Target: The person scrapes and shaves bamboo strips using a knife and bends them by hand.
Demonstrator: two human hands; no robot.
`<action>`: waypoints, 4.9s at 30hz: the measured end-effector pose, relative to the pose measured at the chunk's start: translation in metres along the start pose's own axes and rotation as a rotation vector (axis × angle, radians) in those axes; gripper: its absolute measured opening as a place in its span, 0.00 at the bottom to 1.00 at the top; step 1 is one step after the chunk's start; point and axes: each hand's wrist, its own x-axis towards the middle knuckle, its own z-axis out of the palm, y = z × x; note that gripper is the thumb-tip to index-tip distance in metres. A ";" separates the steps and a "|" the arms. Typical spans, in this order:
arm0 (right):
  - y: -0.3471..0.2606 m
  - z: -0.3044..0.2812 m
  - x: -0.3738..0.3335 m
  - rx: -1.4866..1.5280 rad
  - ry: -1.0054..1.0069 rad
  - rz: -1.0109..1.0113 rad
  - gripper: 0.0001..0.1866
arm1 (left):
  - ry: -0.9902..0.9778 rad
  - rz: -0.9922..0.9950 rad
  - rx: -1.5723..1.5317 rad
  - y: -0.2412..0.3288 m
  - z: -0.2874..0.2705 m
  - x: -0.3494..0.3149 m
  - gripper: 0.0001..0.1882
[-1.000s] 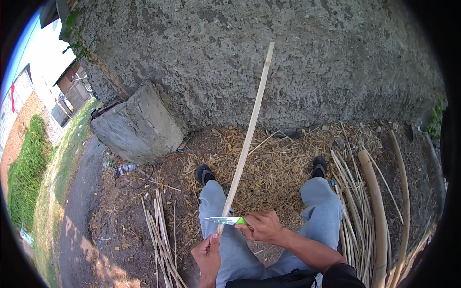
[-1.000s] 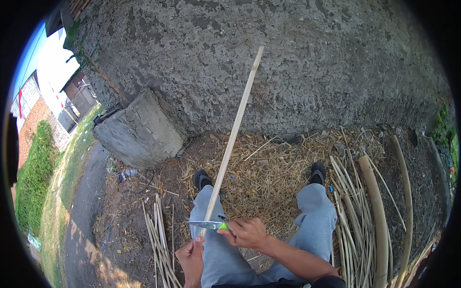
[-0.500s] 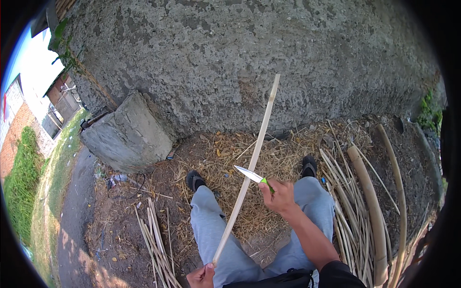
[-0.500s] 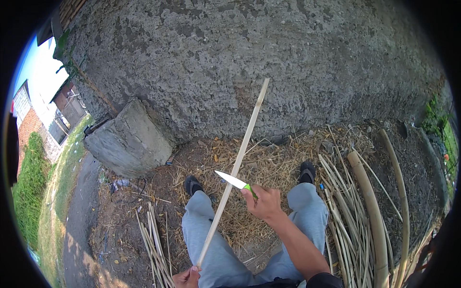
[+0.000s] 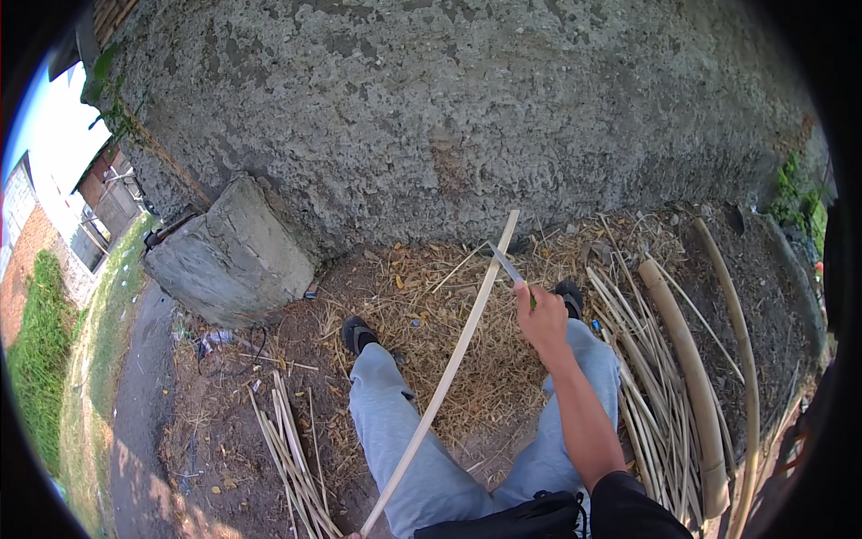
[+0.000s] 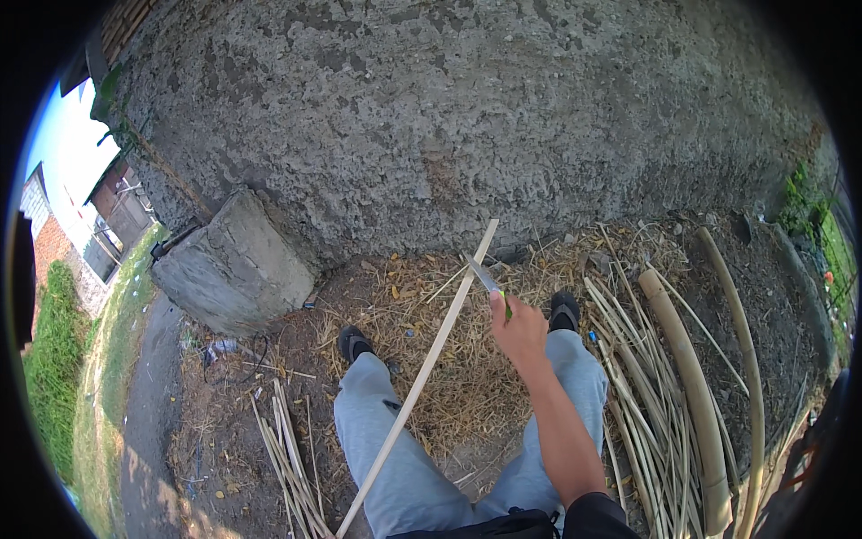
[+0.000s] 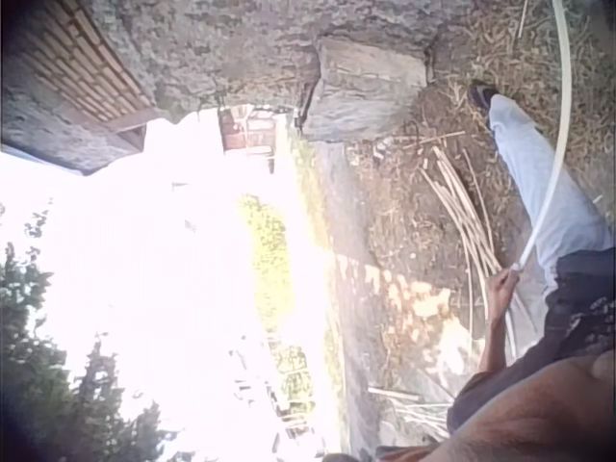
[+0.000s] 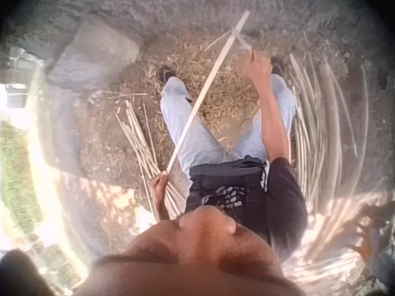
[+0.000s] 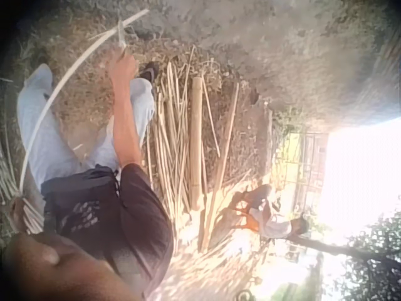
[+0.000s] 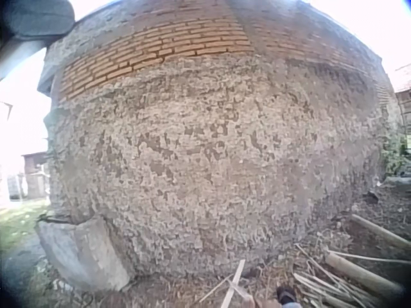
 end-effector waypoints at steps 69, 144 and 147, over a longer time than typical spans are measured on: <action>-0.097 -0.001 -0.129 0.560 -0.200 -0.726 0.13 | 0.225 0.282 -0.242 0.095 0.113 0.085 0.15; -0.087 0.025 -0.133 0.801 -0.339 -0.336 0.14 | 0.378 0.222 0.128 0.049 0.047 0.041 0.14; -0.102 0.009 -0.155 0.705 -0.378 -0.546 0.12 | 0.253 0.245 -0.065 0.068 0.065 0.056 0.15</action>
